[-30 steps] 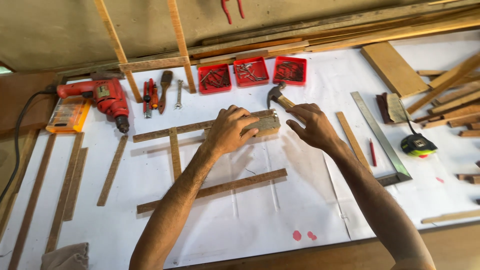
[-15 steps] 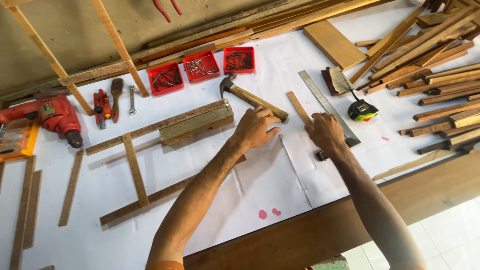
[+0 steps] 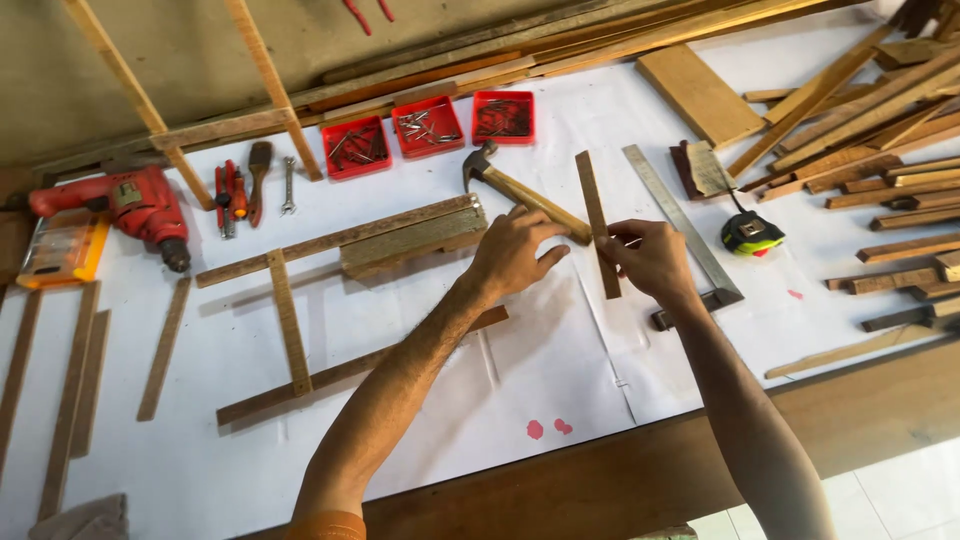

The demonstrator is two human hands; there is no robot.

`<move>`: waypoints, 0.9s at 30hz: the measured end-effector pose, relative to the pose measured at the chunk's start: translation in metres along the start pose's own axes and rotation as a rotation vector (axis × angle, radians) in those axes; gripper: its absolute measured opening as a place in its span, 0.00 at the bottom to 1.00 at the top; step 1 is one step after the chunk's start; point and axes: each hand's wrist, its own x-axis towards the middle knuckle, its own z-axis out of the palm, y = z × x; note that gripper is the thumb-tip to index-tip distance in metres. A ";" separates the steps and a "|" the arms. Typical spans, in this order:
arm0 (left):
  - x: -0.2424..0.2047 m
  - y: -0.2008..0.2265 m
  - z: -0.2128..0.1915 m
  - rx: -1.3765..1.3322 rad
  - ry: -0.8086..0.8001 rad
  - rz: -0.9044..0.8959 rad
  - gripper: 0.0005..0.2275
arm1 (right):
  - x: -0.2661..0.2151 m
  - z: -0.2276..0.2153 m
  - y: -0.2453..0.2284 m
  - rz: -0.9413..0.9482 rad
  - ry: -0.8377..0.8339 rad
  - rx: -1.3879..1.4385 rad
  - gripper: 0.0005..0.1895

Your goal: Measuring, marking, and hammering nails to assemble a wooden frame.

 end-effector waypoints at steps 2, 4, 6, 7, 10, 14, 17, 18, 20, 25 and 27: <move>-0.012 -0.009 -0.025 0.024 0.055 -0.042 0.12 | -0.005 0.019 -0.021 0.011 -0.123 0.070 0.14; -0.025 -0.023 -0.049 0.047 0.112 -0.078 0.12 | -0.010 0.039 -0.044 0.023 -0.241 0.135 0.13; -0.043 -0.041 -0.069 0.060 0.220 -0.141 0.09 | -0.018 0.061 -0.067 -0.029 -0.385 0.038 0.12; -0.055 -0.053 -0.076 0.067 0.229 -0.153 0.09 | -0.017 0.074 -0.070 -0.037 -0.398 0.034 0.12; -0.086 -0.083 -0.100 0.084 0.284 -0.239 0.10 | -0.011 0.111 -0.079 -0.091 -0.453 -0.024 0.12; -0.114 -0.101 -0.125 0.163 0.324 -0.315 0.09 | -0.002 0.149 -0.083 -0.095 -0.526 -0.030 0.12; -0.128 -0.111 -0.127 0.192 0.331 -0.339 0.09 | 0.003 0.166 -0.084 -0.093 -0.559 -0.070 0.12; -0.131 -0.114 -0.125 0.178 0.319 -0.362 0.08 | 0.005 0.170 -0.084 -0.081 -0.575 -0.091 0.12; -0.133 -0.118 -0.123 0.176 0.312 -0.370 0.08 | 0.008 0.176 -0.080 -0.079 -0.575 -0.103 0.12; -0.137 -0.122 -0.117 0.169 0.267 -0.375 0.08 | 0.010 0.179 -0.080 -0.059 -0.590 -0.160 0.13; -0.135 -0.124 -0.118 0.134 0.231 -0.348 0.09 | 0.008 0.173 -0.088 -0.062 -0.600 -0.228 0.14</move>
